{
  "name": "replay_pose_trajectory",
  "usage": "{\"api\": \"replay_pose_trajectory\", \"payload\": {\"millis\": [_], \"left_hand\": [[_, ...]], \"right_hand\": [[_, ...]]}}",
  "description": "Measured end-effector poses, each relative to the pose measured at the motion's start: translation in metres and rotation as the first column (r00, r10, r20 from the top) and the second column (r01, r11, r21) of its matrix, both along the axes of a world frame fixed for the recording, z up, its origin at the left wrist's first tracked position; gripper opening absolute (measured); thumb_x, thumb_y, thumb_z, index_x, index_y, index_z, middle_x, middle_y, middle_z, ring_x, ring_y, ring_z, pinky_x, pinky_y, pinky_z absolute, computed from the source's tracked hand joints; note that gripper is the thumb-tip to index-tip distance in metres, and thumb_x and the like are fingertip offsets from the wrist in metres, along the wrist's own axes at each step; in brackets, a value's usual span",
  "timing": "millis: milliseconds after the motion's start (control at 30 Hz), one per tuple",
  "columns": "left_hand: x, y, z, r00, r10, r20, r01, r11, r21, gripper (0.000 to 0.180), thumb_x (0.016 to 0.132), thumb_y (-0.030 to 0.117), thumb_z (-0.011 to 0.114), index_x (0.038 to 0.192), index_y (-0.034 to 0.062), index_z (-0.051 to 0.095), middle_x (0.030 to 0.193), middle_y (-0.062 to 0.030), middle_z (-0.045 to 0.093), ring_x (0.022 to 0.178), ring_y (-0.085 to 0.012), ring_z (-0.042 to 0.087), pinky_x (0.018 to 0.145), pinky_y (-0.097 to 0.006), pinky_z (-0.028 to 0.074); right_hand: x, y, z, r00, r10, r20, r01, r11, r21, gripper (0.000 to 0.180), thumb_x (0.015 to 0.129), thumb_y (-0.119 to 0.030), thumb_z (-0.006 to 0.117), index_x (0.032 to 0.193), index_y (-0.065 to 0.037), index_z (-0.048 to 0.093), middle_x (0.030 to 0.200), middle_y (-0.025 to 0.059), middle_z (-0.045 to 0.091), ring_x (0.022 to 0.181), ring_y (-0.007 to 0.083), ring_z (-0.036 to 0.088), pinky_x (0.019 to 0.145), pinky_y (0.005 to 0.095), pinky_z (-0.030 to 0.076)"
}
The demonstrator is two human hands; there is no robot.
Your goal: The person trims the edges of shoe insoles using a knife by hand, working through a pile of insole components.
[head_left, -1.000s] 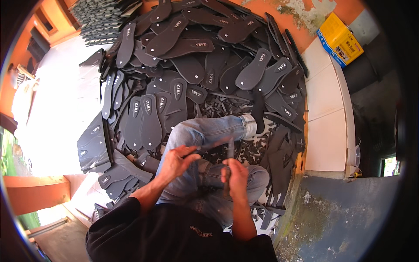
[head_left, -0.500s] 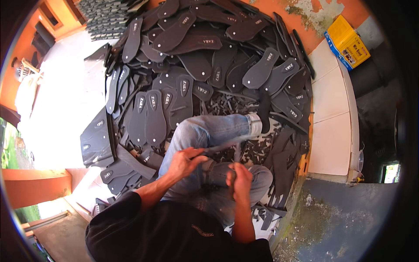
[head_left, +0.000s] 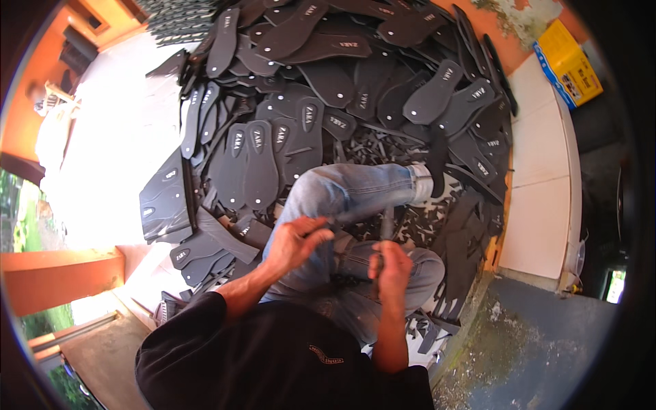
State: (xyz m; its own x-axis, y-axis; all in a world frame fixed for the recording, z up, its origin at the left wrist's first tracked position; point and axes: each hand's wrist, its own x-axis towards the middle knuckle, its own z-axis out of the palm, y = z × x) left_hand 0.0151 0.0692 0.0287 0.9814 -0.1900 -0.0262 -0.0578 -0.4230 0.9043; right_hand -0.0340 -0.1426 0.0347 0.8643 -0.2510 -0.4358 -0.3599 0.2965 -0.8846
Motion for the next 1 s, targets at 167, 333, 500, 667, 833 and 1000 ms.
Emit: {"api": "replay_pose_trajectory", "payload": {"millis": [167, 333, 500, 667, 833, 1000], "left_hand": [[-0.033, 0.132, -0.066, 0.810, 0.551, -0.202, -0.526, 0.834, 0.165, 0.042, 0.082, 0.027, 0.067, 0.107, -0.0059, 0.062, 0.082, -0.0096, 0.063, 0.068, -0.0129, 0.057, 0.055, -0.026, 0.047], [-0.103, 0.192, -0.089, 0.724, 0.581, -0.370, -0.449, 0.806, 0.386, 0.043, 0.088, 0.039, 0.055, 0.115, 0.0058, 0.062, 0.099, -0.0154, 0.066, 0.079, -0.0171, 0.064, 0.064, -0.031, 0.049], [-0.105, 0.371, -0.220, 0.369, 0.894, -0.253, -0.887, 0.420, 0.190, 0.043, 0.088, 0.038, 0.056, 0.110, 0.0021, 0.060, 0.090, -0.0128, 0.064, 0.077, -0.0189, 0.059, 0.063, -0.031, 0.048], [-0.023, 0.388, -0.226, -0.140, 0.870, -0.472, -0.990, -0.125, 0.063, 0.034, 0.082, 0.032, 0.063, 0.099, 0.0035, 0.059, 0.073, -0.0056, 0.052, 0.059, -0.0157, 0.050, 0.048, -0.031, 0.043], [-0.037, 0.448, -0.262, -0.144, 0.740, -0.657, -0.915, -0.353, -0.197, 0.042, 0.076, 0.038, 0.065, 0.102, 0.0102, 0.048, 0.093, -0.0111, 0.049, 0.074, -0.0215, 0.053, 0.053, -0.030, 0.044], [-0.059, 0.469, -0.255, -0.051, 0.714, -0.698, -0.929, -0.291, -0.229, 0.061, 0.068, 0.045, 0.067, 0.113, 0.0117, 0.041, 0.101, -0.0098, 0.050, 0.076, -0.0213, 0.054, 0.055, -0.028, 0.043]], "right_hand": [[-0.045, -0.053, -0.045, 0.988, -0.119, -0.101, 0.087, 0.957, -0.277, 0.029, 0.094, -0.026, 0.048, 0.085, 0.000, 0.058, 0.055, 0.0025, 0.048, 0.043, 0.0083, 0.042, 0.040, 0.0222, 0.033], [-0.066, -0.043, -0.063, 0.981, -0.096, -0.167, 0.001, 0.869, -0.495, 0.030, 0.095, -0.027, 0.047, 0.084, -0.001, 0.057, 0.057, 0.0018, 0.048, 0.044, 0.0078, 0.042, 0.041, 0.0227, 0.034], [-0.071, -0.031, -0.064, 0.986, -0.018, -0.167, -0.092, 0.774, -0.627, 0.029, 0.095, -0.026, 0.046, 0.085, -0.001, 0.057, 0.058, 0.0016, 0.049, 0.045, 0.0074, 0.042, 0.043, 0.0242, 0.033], [-0.085, -0.041, -0.061, 0.986, -0.099, -0.137, -0.003, 0.799, -0.602, 0.029, 0.095, -0.027, 0.047, 0.088, -0.001, 0.058, 0.059, 0.0014, 0.050, 0.047, 0.0075, 0.044, 0.045, 0.0234, 0.035], [-0.094, -0.031, -0.071, 0.993, -0.043, -0.106, -0.055, 0.634, -0.771, 0.026, 0.093, -0.026, 0.051, 0.088, -0.002, 0.058, 0.058, 0.0026, 0.053, 0.048, 0.0105, 0.049, 0.048, 0.0264, 0.040], [-0.083, -0.041, -0.079, 0.984, -0.013, -0.175, -0.152, 0.445, -0.883, 0.027, 0.091, -0.028, 0.053, 0.082, -0.004, 0.061, 0.057, 0.0071, 0.059, 0.051, 0.0198, 0.058, 0.050, 0.0333, 0.044]]}}
